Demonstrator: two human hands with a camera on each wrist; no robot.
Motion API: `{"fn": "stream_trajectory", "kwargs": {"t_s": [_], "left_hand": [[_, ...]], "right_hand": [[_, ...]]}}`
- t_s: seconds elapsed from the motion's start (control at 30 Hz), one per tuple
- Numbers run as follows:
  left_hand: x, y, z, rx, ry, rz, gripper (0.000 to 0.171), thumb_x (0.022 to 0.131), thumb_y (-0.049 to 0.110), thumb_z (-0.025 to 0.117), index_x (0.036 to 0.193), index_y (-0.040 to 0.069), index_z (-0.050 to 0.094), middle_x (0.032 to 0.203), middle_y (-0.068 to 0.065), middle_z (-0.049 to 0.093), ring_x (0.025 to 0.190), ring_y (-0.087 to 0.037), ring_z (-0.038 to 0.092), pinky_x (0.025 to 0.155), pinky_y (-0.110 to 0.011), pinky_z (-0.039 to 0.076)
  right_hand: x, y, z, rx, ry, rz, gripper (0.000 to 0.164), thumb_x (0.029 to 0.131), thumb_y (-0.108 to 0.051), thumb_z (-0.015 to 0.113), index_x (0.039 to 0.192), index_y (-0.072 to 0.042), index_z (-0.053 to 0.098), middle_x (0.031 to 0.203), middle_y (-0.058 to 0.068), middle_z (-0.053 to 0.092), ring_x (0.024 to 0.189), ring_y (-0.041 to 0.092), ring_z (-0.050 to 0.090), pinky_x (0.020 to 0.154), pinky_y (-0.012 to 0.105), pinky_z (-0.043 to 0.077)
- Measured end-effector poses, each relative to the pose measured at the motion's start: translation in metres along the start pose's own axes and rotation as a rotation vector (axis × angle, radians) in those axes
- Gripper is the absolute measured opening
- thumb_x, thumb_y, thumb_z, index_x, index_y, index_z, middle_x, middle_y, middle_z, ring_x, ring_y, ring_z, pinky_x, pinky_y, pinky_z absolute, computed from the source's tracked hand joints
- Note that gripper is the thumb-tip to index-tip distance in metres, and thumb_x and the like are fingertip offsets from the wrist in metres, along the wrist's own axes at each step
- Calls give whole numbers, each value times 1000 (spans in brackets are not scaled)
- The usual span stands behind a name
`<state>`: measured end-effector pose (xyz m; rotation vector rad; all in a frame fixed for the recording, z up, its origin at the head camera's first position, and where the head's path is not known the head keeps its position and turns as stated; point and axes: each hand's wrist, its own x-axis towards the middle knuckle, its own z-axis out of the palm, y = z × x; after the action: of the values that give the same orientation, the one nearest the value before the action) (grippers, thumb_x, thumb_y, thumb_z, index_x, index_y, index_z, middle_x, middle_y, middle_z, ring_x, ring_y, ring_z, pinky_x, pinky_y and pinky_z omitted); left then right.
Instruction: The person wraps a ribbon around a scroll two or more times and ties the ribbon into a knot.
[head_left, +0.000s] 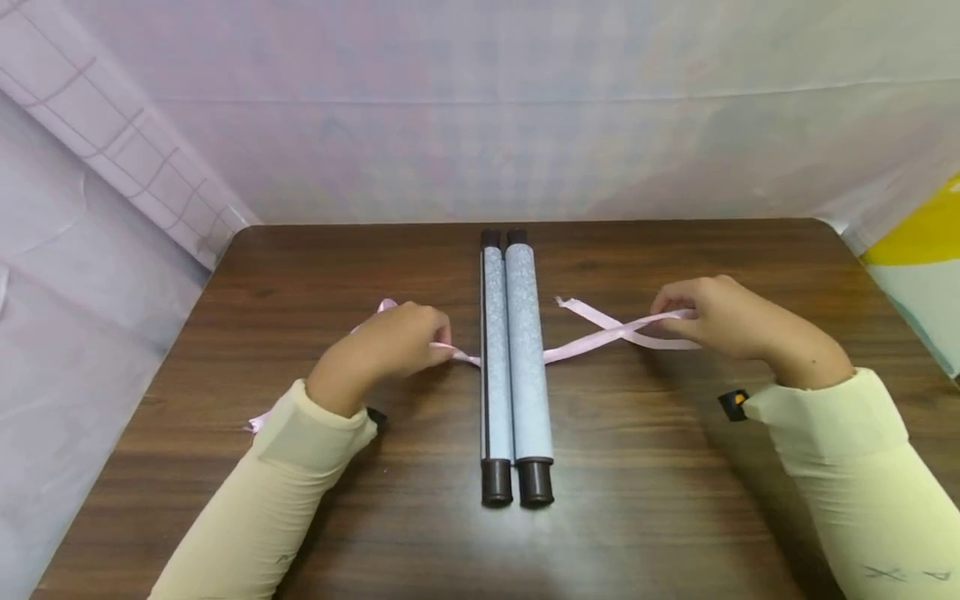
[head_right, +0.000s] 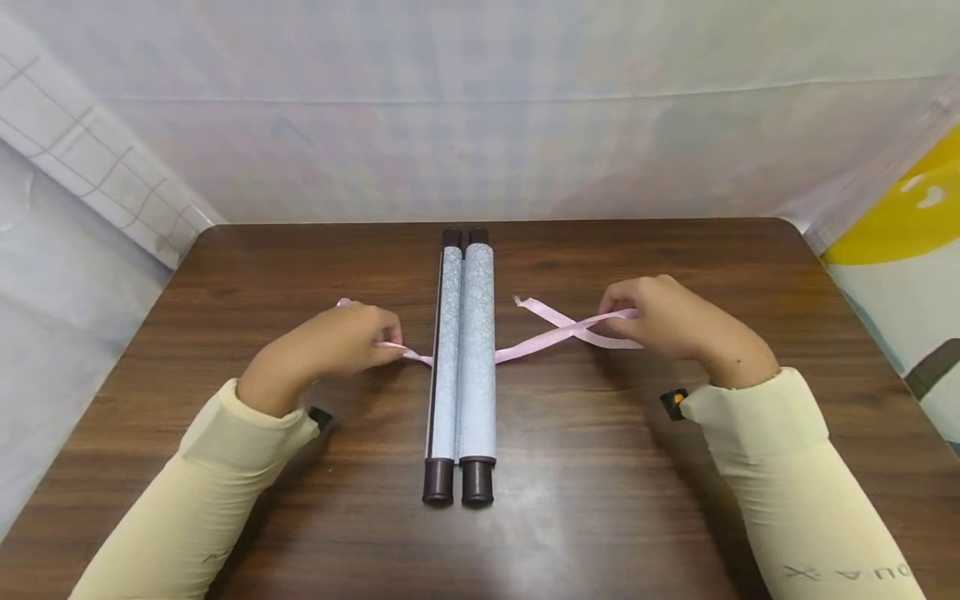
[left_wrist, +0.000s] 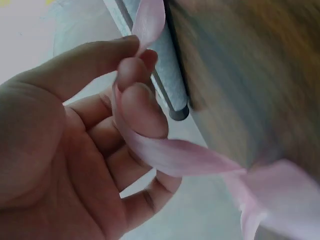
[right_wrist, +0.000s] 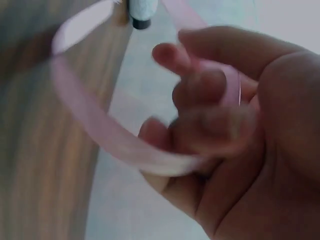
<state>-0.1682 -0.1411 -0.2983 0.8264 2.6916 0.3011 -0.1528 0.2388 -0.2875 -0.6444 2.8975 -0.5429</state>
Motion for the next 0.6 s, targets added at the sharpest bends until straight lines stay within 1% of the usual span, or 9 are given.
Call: {"fn": "stream_trajectory", "kwargs": {"t_s": [0.07, 0.13, 0.23, 0.3, 0.4, 0.47, 0.53, 0.57, 0.6], "left_hand": [[-3, -2, -2, -34, -9, 32, 17, 89, 28, 62, 79, 15, 65, 65, 2, 58, 60, -14, 50, 78, -46, 42], [-6, -3, -5, -68, -18, 72, 19, 89, 28, 62, 77, 14, 65, 67, 2, 60, 59, -13, 50, 69, -39, 47], [-10, -4, -9, -120, -45, 104, 20, 89, 28, 62, 75, 14, 65, 68, 1, 61, 58, -12, 52, 54, -30, 48], [-12, -5, -12, -149, -64, 104, 20, 89, 28, 63, 74, 14, 65, 68, 1, 62, 59, -12, 52, 53, -27, 47], [-14, -5, -15, -199, -85, 109, 19, 88, 28, 63, 75, 14, 64, 68, 1, 61, 59, -12, 53, 54, -27, 47], [-15, -5, -16, -245, -96, 135, 18, 88, 27, 64, 77, 13, 64, 67, 0, 60, 58, -13, 53, 52, -27, 47], [-15, -4, -16, -308, -110, 168, 16, 89, 26, 63, 78, 14, 64, 66, -3, 61, 57, -17, 54, 51, -27, 46], [-14, -4, -16, -340, -115, 188, 15, 89, 25, 63, 79, 14, 64, 66, -5, 62, 56, -20, 56, 50, -27, 47], [-14, -3, -15, -380, -121, 202, 15, 90, 25, 63, 80, 14, 65, 67, -8, 63, 57, -23, 57, 50, -26, 47]], "right_hand": [[-2, 0, -10, 25, -12, 26, 7, 87, -20, 66, 92, -15, 67, 72, 1, 66, 52, 14, 48, 50, 33, 44], [-3, 1, -19, 74, -32, 46, 9, 88, -23, 66, 91, -15, 65, 68, 2, 63, 47, 12, 47, 44, 31, 44], [-4, 2, -29, 191, -95, 43, 15, 88, -26, 65, 90, -11, 60, 59, 5, 59, 42, 11, 45, 37, 28, 43], [-4, 4, -33, 282, -145, 31, 17, 89, -25, 64, 89, -8, 58, 56, 7, 57, 41, 12, 46, 36, 27, 43], [-2, 7, -37, 394, -175, -6, 16, 90, -22, 62, 87, -6, 59, 62, 11, 62, 47, 19, 54, 41, 32, 50], [-1, 7, -38, 415, -152, -39, 12, 90, -19, 62, 85, -7, 62, 66, 11, 63, 54, 22, 57, 46, 34, 53], [1, 7, -38, 398, -100, -84, 7, 88, -16, 65, 83, -11, 65, 71, 10, 64, 61, 21, 59, 51, 32, 54], [2, 6, -37, 389, -76, -97, 5, 87, -14, 66, 82, -13, 67, 72, 8, 64, 64, 20, 58, 52, 29, 53], [4, 5, -36, 381, -52, -99, 4, 85, -15, 68, 81, -14, 68, 71, 6, 62, 63, 18, 56, 51, 28, 50]]}}
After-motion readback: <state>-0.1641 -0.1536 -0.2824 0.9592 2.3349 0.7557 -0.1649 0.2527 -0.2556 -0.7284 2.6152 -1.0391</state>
